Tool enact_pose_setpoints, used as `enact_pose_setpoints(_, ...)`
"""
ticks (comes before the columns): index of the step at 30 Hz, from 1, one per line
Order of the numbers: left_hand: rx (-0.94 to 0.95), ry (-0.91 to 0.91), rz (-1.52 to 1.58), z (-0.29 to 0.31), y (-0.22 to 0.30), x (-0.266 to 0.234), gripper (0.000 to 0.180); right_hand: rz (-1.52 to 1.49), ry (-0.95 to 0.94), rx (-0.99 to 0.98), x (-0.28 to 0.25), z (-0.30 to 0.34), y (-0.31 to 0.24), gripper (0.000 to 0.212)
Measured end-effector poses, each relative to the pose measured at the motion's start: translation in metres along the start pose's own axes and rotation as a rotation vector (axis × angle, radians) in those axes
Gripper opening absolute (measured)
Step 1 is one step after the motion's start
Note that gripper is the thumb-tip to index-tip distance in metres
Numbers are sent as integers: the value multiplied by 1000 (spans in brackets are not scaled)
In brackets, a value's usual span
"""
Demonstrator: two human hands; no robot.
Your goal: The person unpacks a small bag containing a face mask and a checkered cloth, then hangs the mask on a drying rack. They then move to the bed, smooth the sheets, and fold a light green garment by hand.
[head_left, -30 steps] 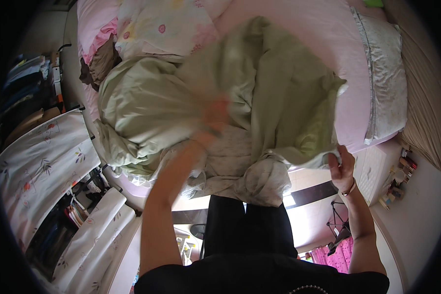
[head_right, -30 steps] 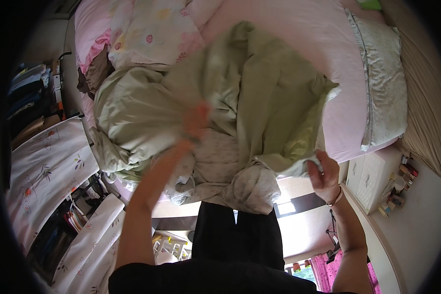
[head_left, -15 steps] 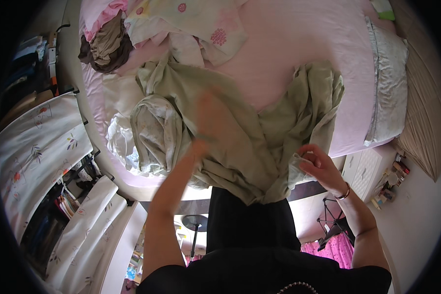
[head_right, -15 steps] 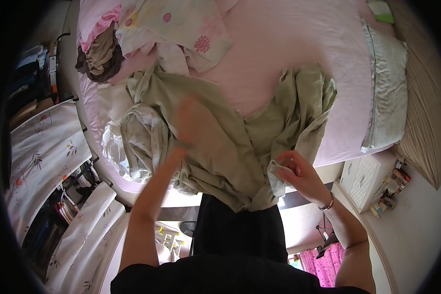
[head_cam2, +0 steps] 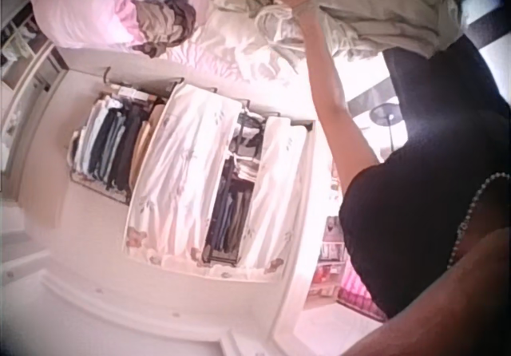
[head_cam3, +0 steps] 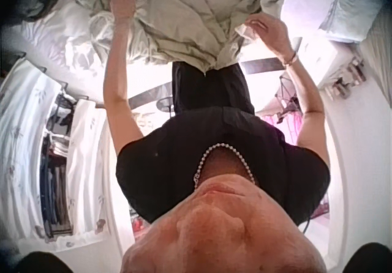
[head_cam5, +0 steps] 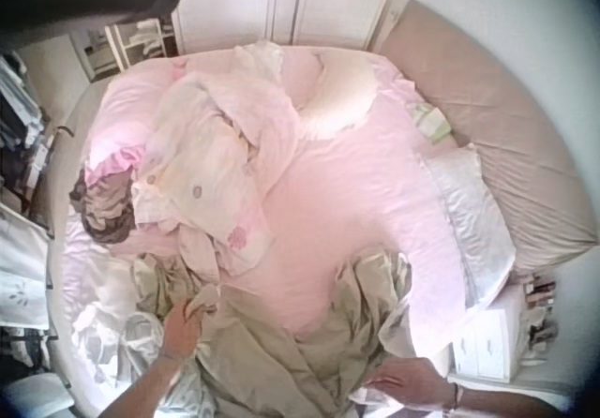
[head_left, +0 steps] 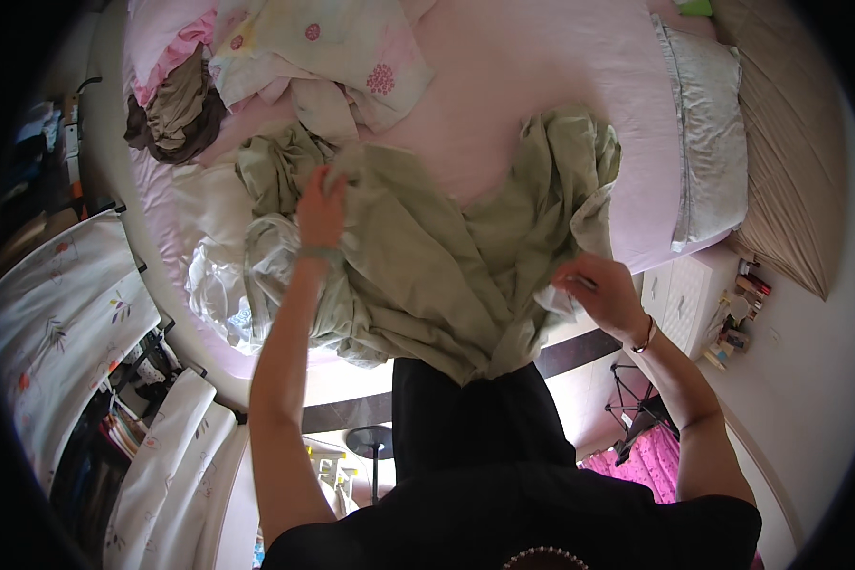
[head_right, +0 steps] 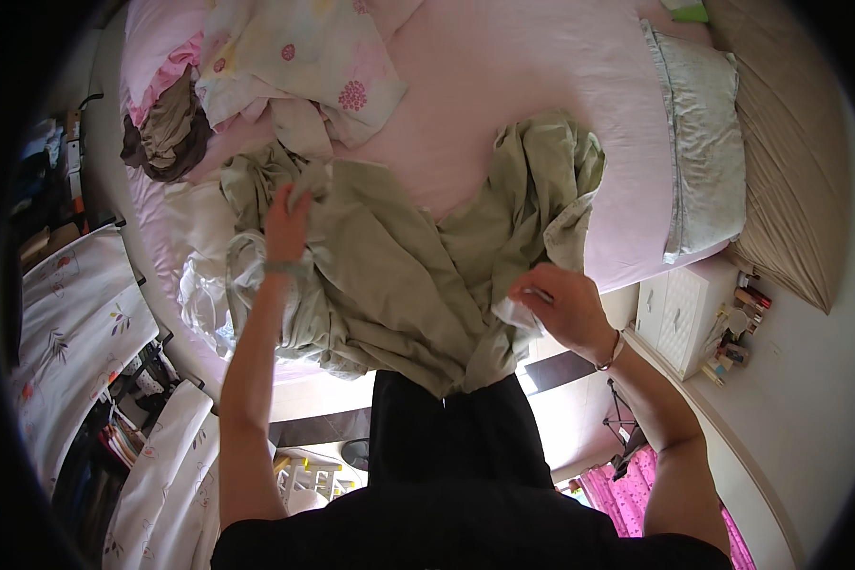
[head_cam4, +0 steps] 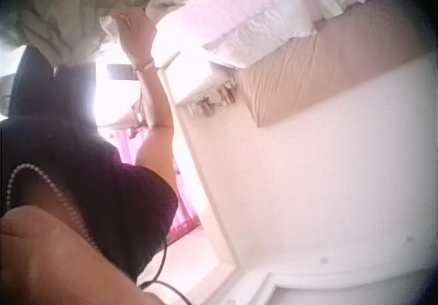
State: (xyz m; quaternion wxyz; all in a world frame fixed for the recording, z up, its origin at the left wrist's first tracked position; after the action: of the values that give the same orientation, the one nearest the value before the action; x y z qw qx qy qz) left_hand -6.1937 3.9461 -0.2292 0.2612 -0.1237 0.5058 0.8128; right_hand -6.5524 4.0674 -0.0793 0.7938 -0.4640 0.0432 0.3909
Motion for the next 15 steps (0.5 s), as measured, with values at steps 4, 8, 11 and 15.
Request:
enact_pose_setpoints(4,290,-22,205,84,93,25,36,237,312,-263,-20,4,-45,9)
enact_pose_setpoints(8,197,-261,458,124,145,41,39,175,403,-301,-32,18,-58,9)
enact_pose_setpoints(11,75,-344,504,156,171,45,41,-83,320,-248,-38,41,-84,9)
enact_pose_setpoints(15,359,-106,138,168,193,6,39,-124,133,-277,-64,83,-142,13)
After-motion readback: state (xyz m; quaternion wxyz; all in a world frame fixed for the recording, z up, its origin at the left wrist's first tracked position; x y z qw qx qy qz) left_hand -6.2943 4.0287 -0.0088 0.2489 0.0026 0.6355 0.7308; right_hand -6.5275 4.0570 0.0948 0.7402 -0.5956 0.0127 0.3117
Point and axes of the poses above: each hand's wrist, its own z-axis away from the middle knuckle, its own x-axis out of the palm, y = z × x, the point moved 4 cm from there along -z, towards the middle knuckle, and after that the axes turned 10 degrees about -y, right-handed, at the moved point
